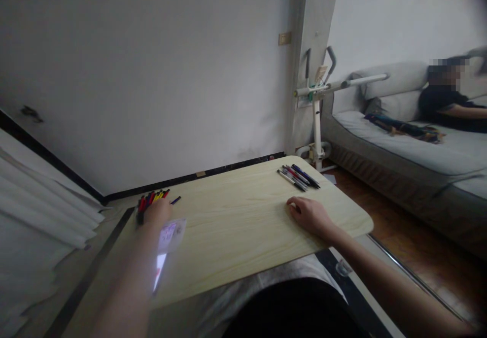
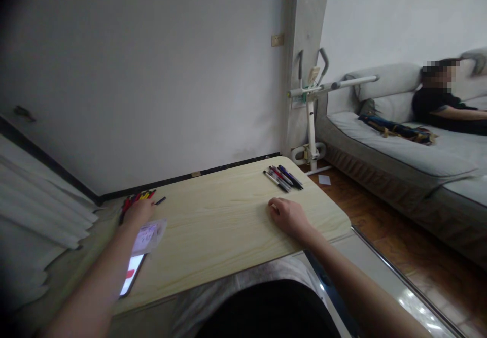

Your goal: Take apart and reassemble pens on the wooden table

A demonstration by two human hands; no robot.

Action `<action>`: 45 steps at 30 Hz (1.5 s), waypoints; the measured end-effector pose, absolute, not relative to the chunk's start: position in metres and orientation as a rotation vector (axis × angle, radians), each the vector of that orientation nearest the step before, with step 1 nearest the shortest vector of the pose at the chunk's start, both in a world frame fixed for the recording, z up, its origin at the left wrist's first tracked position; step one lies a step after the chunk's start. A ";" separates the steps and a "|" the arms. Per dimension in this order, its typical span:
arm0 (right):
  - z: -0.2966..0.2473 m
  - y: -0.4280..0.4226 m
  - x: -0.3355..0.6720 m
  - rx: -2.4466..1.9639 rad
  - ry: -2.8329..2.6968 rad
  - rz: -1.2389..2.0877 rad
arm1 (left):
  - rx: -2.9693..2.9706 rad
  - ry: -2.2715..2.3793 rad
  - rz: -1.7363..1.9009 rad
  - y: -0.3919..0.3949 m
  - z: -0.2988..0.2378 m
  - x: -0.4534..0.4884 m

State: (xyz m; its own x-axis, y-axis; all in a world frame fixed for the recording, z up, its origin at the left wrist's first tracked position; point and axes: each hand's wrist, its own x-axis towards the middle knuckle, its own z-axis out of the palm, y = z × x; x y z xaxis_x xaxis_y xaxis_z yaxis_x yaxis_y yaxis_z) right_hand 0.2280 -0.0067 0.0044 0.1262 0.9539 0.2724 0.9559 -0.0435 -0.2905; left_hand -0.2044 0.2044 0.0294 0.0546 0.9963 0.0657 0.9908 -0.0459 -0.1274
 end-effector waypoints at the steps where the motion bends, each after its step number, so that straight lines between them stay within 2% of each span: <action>1: 0.005 -0.007 0.228 -2.014 -1.844 -0.004 | -2.198 -2.034 0.070 0.203 0.030 -0.202; 11: 0.007 -0.007 0.228 -2.001 -1.832 0.063 | -2.290 -1.899 0.053 0.193 0.042 -0.179; 15: 0.006 -0.007 0.229 -1.980 -1.822 0.059 | -2.362 -1.772 -0.130 0.191 0.057 -0.158; 18: 0.007 -0.008 0.229 -1.974 -1.809 0.075 | -2.469 -1.629 -0.548 0.183 0.074 -0.129; 23: 0.010 -0.011 0.225 -1.957 -1.755 0.087 | -2.638 -1.611 -1.492 0.155 0.087 -0.071; 29: 0.012 -0.001 0.191 -1.594 -1.675 0.414 | -2.501 -1.777 -2.768 0.118 0.054 -0.021; 33: 0.013 0.019 0.158 -1.338 -1.572 0.647 | -2.249 -1.885 -3.194 0.105 0.025 0.001; 37: 0.007 0.039 0.138 -1.317 -1.497 0.741 | -2.097 -2.012 -3.246 0.099 0.005 0.009; 45: -0.004 0.039 0.133 -1.389 -1.497 0.642 | -2.455 -2.054 -2.745 0.083 -0.002 0.009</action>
State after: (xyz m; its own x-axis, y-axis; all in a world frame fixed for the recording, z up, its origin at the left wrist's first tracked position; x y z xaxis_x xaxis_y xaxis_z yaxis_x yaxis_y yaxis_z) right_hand 0.1327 0.0390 -0.0036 0.1082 0.9511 0.2892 0.4459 0.2136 -0.8692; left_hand 0.0091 0.0828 -0.0022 0.0244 0.9911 0.1305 -0.1542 -0.1253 0.9801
